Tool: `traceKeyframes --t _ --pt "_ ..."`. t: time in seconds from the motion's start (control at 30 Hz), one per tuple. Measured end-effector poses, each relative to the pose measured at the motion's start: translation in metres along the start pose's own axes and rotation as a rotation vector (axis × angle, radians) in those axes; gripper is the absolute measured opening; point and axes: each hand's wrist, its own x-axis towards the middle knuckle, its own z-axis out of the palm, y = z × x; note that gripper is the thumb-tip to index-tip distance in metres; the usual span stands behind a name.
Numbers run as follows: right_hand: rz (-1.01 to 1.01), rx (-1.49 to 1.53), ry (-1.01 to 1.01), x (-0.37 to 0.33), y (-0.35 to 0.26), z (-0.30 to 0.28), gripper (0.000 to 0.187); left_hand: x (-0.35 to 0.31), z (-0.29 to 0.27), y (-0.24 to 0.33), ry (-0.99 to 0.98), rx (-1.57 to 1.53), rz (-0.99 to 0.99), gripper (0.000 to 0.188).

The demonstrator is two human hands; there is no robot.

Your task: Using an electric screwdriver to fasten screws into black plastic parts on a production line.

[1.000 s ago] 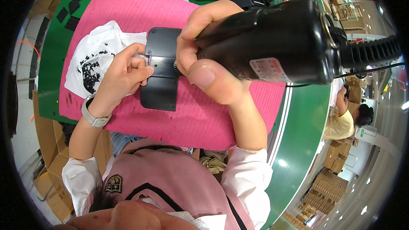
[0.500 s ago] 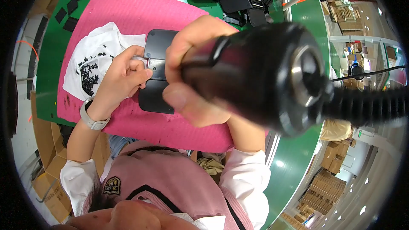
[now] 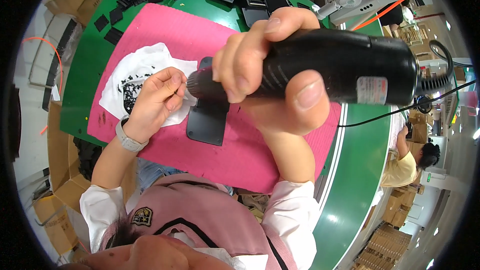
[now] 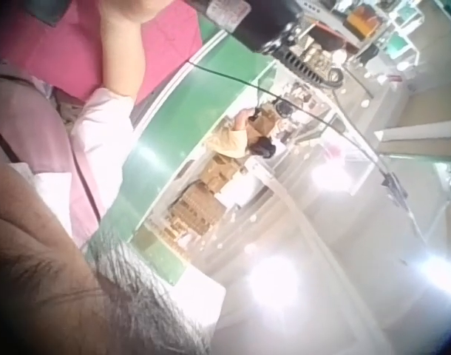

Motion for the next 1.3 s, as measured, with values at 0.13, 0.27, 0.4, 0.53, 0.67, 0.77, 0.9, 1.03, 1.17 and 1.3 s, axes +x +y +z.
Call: traceKeyframes --t 0.13,0.27,0.4,0.53,0.67,0.77,0.9,1.03,1.17,1.3 --pt "-0.037 -0.063 -0.053 0.003 0.003 0.007 0.053 0.001 0.001 0.000 -0.037 -0.118 -0.007 0.020" --pt "-0.026 -0.100 -0.073 -0.003 0.008 0.011 0.056 -0.003 0.006 0.003 -0.073 -0.194 -0.019 0.022" --pt "0.044 -0.165 0.073 -0.007 0.007 0.024 0.056 -0.002 0.006 0.003 -0.081 -0.199 -0.021 0.022" --pt "-0.007 -0.181 -0.035 -0.008 0.013 0.021 0.055 -0.003 0.005 0.003 -0.071 -0.154 -0.031 0.023" --pt "0.020 -0.225 -0.156 -0.004 0.010 0.022 0.052 -0.003 0.002 0.001 -0.076 -0.105 -0.071 0.024" --pt "0.036 -0.211 -0.083 -0.010 0.010 0.025 0.053 -0.005 0.003 0.004 -0.076 -0.109 -0.076 0.024" --pt "-0.016 -0.121 0.074 -0.012 0.011 0.020 0.054 -0.005 0.007 0.005 -0.071 -0.133 -0.051 0.018" --pt "-0.012 -0.120 0.052 -0.011 0.006 0.004 0.050 -0.010 0.022 0.014 -0.110 0.093 -0.098 0.036" --pt "0.191 -0.094 0.118 -0.010 -0.003 0.006 0.050 -0.010 0.019 0.019 -0.005 0.310 -0.075 0.045" --pt "0.272 -0.203 0.148 -0.017 0.001 0.007 0.047 -0.003 0.013 0.010 0.062 0.345 -0.062 0.045"
